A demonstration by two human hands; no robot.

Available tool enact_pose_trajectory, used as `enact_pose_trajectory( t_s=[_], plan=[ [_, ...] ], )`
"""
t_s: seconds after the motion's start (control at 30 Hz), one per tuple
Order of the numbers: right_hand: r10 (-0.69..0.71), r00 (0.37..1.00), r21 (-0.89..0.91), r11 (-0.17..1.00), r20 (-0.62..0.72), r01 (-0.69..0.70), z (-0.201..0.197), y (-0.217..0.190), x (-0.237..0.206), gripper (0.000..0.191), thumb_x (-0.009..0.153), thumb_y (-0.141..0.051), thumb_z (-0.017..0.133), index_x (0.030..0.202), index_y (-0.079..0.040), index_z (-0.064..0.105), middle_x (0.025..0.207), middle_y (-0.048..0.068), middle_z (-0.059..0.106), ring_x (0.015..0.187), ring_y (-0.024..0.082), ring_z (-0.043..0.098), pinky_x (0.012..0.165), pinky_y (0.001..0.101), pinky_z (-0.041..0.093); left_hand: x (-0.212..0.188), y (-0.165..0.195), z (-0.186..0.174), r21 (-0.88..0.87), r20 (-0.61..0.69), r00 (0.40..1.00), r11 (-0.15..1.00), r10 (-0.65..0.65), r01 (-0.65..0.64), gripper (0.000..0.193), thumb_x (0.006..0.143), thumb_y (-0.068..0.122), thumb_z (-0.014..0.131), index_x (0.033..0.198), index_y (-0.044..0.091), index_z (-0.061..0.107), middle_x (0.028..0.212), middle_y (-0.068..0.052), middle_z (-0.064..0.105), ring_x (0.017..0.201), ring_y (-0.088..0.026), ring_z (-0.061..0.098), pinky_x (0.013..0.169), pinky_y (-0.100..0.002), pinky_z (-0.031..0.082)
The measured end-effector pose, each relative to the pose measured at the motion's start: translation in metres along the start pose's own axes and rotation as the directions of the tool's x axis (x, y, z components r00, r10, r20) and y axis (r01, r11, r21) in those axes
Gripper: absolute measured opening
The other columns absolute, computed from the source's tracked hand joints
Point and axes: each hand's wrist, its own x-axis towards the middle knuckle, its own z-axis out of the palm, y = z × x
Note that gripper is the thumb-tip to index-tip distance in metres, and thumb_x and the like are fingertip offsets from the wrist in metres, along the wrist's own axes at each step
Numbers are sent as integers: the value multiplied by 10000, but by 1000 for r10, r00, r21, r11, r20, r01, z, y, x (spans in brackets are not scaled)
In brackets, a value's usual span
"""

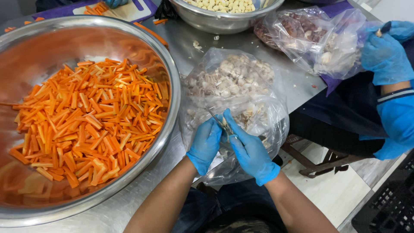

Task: The person trims the root ends off garlic cloves with scissors over a plastic bag on a stainless steel table, then places the trimmed cloves into a metal bowl. They repeatedly pick up untrimmed cloves, snip off the root end, and set the trimmed garlic aside while coworkers cut carrots nearby.

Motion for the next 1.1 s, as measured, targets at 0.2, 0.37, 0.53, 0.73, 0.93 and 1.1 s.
enact_pose_trajectory(
  t_s=[0.2,0.37,0.53,0.73,0.93,1.1],
  plan=[
    [-229,961,-222,956,-157,192,11,4,-1,588,999,-141,555,1564,-226,415,1216,212,707,1036,350,725,843,375,559,3,-1,0,-16,-45,997,998,-61,60,327,1088,263,465,1157,19,671,878,-15,659,764,-93,595,697,-266,508],
    [-181,962,-177,973,-203,146,18,2,0,553,1017,-152,562,1546,-262,445,1120,185,728,963,311,759,813,369,575,5,-5,-1,16,-66,995,997,-76,77,327,1083,285,464,1093,34,673,833,-21,650,717,-96,589,668,-262,503],
    [-213,935,-244,959,-283,145,23,-5,-3,565,1002,-154,576,1540,-265,447,948,116,759,820,258,766,743,344,586,5,-11,-3,-7,-67,995,997,-76,76,320,1085,269,464,1006,26,655,809,-28,646,677,-102,577,633,-271,494],
    [-244,920,-250,953,-308,170,28,10,-4,581,1001,-132,571,1557,-258,459,882,110,734,765,209,742,718,333,578,4,-15,-3,-68,15,999,996,-49,50,310,1078,306,465,1029,55,641,790,-17,603,688,-94,557,631,-258,476],
    [129,990,640,766,-51,-67,25,36,1,472,1068,-157,525,1529,-55,544,757,-10,476,615,67,405,527,224,360,0,9,-11,-151,121,975,967,-187,204,362,1124,364,445,951,91,607,763,19,530,665,-79,498,595,-230,405],
    [224,971,728,652,81,-211,16,39,-2,422,1044,-193,480,1424,-33,568,725,10,497,543,80,390,465,237,344,-4,31,-11,-61,142,966,973,-214,225,347,1054,366,436,936,113,641,671,2,567,583,-66,471,510,-219,371]
  ],
)
